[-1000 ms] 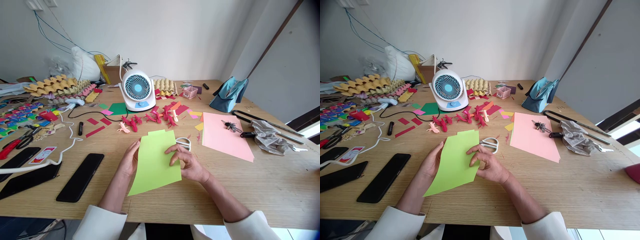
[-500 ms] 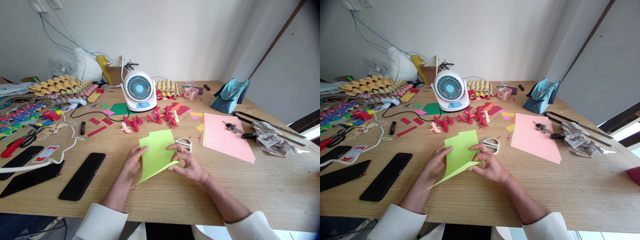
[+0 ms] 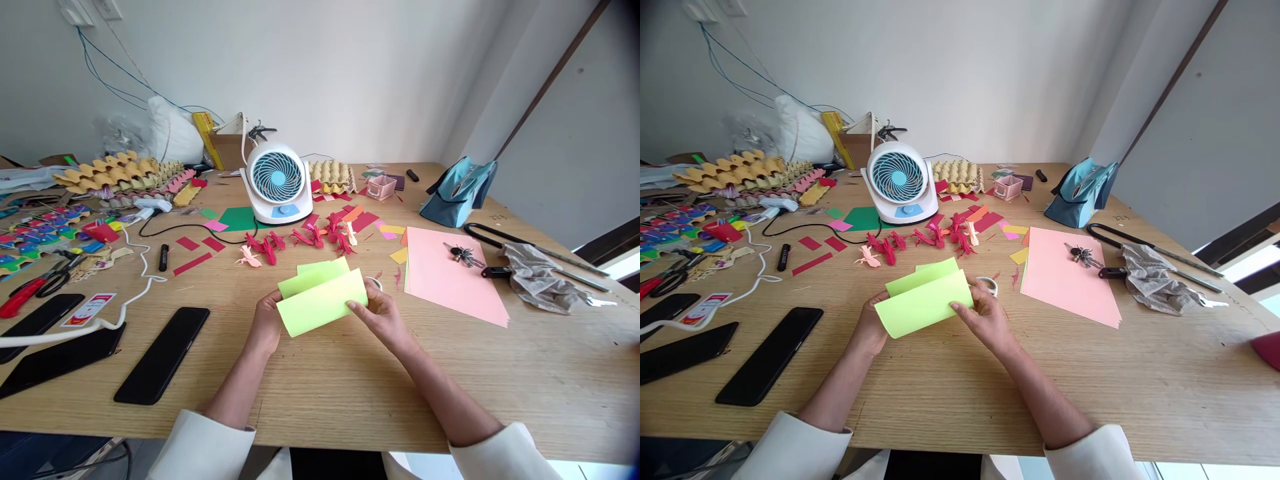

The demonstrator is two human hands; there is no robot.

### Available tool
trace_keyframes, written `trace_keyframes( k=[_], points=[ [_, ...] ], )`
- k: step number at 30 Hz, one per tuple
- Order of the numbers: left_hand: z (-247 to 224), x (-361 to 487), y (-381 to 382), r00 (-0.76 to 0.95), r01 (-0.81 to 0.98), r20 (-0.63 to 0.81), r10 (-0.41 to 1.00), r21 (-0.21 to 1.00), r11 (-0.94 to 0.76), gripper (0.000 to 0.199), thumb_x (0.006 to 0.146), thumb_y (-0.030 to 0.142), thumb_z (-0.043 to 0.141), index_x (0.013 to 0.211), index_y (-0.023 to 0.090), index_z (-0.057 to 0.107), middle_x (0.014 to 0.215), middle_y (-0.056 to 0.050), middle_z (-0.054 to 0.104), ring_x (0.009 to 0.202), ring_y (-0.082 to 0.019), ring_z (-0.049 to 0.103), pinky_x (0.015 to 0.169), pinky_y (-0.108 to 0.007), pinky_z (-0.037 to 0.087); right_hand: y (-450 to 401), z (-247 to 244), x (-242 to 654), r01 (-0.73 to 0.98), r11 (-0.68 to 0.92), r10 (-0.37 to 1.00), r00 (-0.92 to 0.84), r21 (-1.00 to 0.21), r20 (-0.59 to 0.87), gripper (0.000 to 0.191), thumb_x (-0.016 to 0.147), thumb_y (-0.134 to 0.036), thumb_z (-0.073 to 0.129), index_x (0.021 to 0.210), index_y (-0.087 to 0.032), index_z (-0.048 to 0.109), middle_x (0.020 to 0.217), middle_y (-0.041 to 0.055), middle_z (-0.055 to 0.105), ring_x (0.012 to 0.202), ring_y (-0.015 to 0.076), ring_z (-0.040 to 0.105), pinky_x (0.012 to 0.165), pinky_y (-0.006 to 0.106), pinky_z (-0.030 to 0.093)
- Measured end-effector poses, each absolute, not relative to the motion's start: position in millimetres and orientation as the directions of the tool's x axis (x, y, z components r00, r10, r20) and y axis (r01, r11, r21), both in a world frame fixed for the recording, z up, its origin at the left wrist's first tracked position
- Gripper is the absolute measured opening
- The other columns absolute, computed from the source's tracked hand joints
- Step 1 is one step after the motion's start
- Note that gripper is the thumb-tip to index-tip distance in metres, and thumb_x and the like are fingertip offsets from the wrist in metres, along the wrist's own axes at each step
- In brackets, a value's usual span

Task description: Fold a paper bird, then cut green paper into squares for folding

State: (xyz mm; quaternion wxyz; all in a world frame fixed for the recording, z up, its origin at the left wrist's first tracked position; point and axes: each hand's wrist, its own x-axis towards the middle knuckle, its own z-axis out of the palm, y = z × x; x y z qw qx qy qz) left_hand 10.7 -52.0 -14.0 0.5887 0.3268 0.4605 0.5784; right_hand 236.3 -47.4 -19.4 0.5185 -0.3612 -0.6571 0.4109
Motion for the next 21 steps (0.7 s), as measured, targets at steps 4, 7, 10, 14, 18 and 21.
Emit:
trace_keyframes(
  k=[4,7,10,14,18,21],
  points=[
    [-19.9,9.9,-53.7,-0.044,-0.337,-0.069,0.997,0.94,0.05,0.04,0.058,0.029,0.088,0.093,0.015,0.077,0.087,-0.008,0.077,0.077,-0.025,0.072,0.068,-0.032,0.055,-45.9,-17.5,236.4,0.062,0.289,0.947,-0.161,-0.955,0.277,0.028,0.084,-0.047,0.068,0.098,-0.024,0.072,0.109,0.007,0.065,0.106,0.0251,0.055,0.094,0.04,0.046],
    [-23.4,8.6,-53.9,-0.043,-0.263,-0.014,0.999,0.965,0.002,0.036,0.062,0.034,0.086,0.091,0.015,0.077,0.086,-0.006,0.077,0.077,-0.023,0.07,0.068,-0.029,0.053,-45.0,-21.3,235.7,-0.001,0.179,0.975,-0.132,-0.984,0.178,0.032,0.08,-0.05,0.07,0.096,-0.022,0.071,0.102,0.0063,0.067,0.096,0.024,0.058,0.083,0.036,0.049],
    [-26.2,7.4,-53.9,-0.07,-0.163,0.021,0.997,0.986,-0.032,0.038,0.07,0.046,0.079,0.091,0.015,0.076,0.086,-0.006,0.076,0.077,-0.021,0.068,0.064,-0.026,0.05,-44.6,-26.4,234.7,-0.053,0.123,0.986,-0.103,-0.991,0.128,0.033,0.078,-0.05,0.073,0.093,-0.021,0.07,0.099,0.0058,0.069,0.089,0.0224,0.06,0.076,0.033,0.048],
    [-28.8,5.6,-55.4,-0.076,-0.134,0.031,0.997,0.99,-0.041,0.051,0.083,0.059,0.06,0.101,0.014,0.074,0.091,-0.008,0.075,0.084,-0.023,0.068,0.067,-0.028,0.05,-44.2,-30.0,234.6,-0.075,0.086,0.992,-0.081,-0.994,0.092,0.032,0.077,-0.049,0.074,0.092,-0.02,0.069,0.093,0.0051,0.069,0.081,0.0207,0.059,0.07,0.031,0.047],
    [-25.7,5.0,-58.3,-0.128,-0.082,0.091,0.988,0.991,-0.102,0.057,0.086,0.063,0.053,0.101,0.012,0.074,0.096,-0.011,0.074,0.093,-0.025,0.066,0.078,-0.031,0.051,-43.4,-30.1,234.7,-0.079,0.084,0.994,-0.066,-0.993,0.09,0.034,0.076,-0.049,0.074,0.093,-0.02,0.069,0.089,0.0047,0.069,0.078,0.02,0.058,0.068,0.03,0.046],
    [-22.1,6.4,-59.3,-0.054,-0.034,0.12,0.991,0.992,-0.121,0.048,0.085,0.056,0.061,0.101,0.013,0.074,0.095,-0.009,0.075,0.089,-0.024,0.066,0.08,-0.031,0.05,-43.4,-29.7,233.9,-0.067,0.09,0.994,-0.056,-0.994,0.094,0.035,0.074,-0.049,0.075,0.092,-0.02,0.069,0.087,0.0041,0.069,0.076,0.0194,0.057,0.067,0.03,0.045]
  ],
)
